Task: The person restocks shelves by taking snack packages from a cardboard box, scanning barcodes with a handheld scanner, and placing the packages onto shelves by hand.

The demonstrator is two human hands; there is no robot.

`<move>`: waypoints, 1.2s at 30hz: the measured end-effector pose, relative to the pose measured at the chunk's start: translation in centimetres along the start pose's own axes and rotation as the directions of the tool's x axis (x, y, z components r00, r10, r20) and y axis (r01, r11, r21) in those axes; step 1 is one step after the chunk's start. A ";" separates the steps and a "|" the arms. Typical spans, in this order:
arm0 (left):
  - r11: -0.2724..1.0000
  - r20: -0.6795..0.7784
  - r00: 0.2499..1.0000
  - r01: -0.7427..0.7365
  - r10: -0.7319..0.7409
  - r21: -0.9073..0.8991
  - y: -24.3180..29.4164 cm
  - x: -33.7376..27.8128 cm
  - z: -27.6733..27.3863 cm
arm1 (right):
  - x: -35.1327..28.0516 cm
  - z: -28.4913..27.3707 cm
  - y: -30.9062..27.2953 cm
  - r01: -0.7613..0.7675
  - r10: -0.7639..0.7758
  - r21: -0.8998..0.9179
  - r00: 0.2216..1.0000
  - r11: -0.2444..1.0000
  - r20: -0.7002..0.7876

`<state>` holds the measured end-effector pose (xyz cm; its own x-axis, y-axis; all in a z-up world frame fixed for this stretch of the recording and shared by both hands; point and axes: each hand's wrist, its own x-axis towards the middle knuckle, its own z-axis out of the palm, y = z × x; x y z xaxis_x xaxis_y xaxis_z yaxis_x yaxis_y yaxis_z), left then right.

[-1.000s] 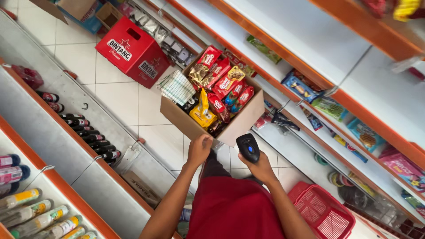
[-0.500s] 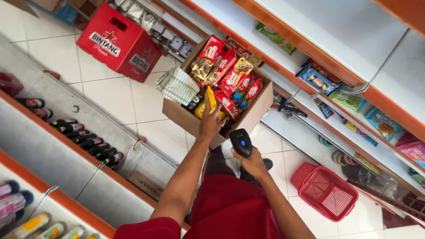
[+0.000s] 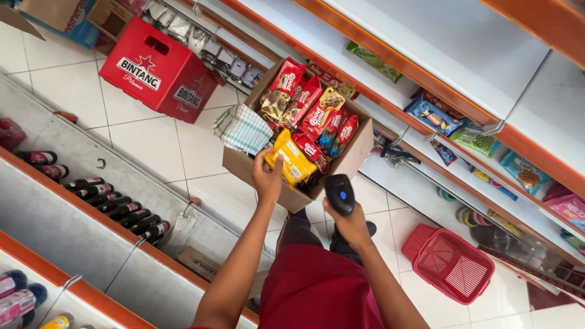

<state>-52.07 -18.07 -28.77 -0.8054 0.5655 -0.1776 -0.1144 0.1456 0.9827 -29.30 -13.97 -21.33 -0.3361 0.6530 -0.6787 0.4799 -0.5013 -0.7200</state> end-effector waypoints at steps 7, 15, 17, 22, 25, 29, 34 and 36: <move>0.886 0.157 0.970 0.234 -0.185 -0.401 6.3 -4.2 2.2 | 0.4 -0.5 -3.2 0.165 -0.130 0.189 0.974 0.968 -0.183; 0.686 0.564 0.793 0.544 -0.231 -0.483 6.3 -7.5 5.7 | -2.4 -2.7 -5.2 0.367 -0.269 0.184 0.872 0.912 -0.408; 0.712 0.606 0.749 0.578 -0.269 -0.399 6.7 -8.5 6.9 | -3.3 -4.3 -5.6 0.370 -0.320 0.056 0.860 0.927 -0.398; 0.756 0.673 0.683 0.591 -0.284 -0.281 9.6 -10.3 10.0 | -5.8 -7.8 -5.7 0.420 -0.306 0.127 0.808 0.899 -0.504; 0.682 0.682 0.683 0.631 -0.263 -0.370 11.1 -11.5 12.3 | -7.6 -9.9 -4.8 0.449 -0.306 0.142 0.777 0.882 -0.550; 0.651 0.680 0.711 0.604 -0.179 -0.460 11.5 -13.6 15.9 | -10.6 -12.5 -3.1 0.439 -0.335 0.159 0.834 0.884 -0.440; 0.647 0.695 0.710 0.583 -0.111 -0.492 11.9 -17.5 20.2 | -13.9 -15.9 -1.2 0.450 -0.389 0.081 0.838 0.890 -0.382; 0.649 0.709 0.701 0.576 -0.079 -0.497 12.3 -19.1 21.5 | -14.8 -17.7 -0.6 0.467 -0.425 0.019 0.820 0.884 -0.384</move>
<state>-25.60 -9.58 -14.41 -0.1435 0.9603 -0.2393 -0.8271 0.0164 0.5618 -10.30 -13.29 -8.25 -0.1684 0.9663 -0.1945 0.2514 -0.1487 -0.9564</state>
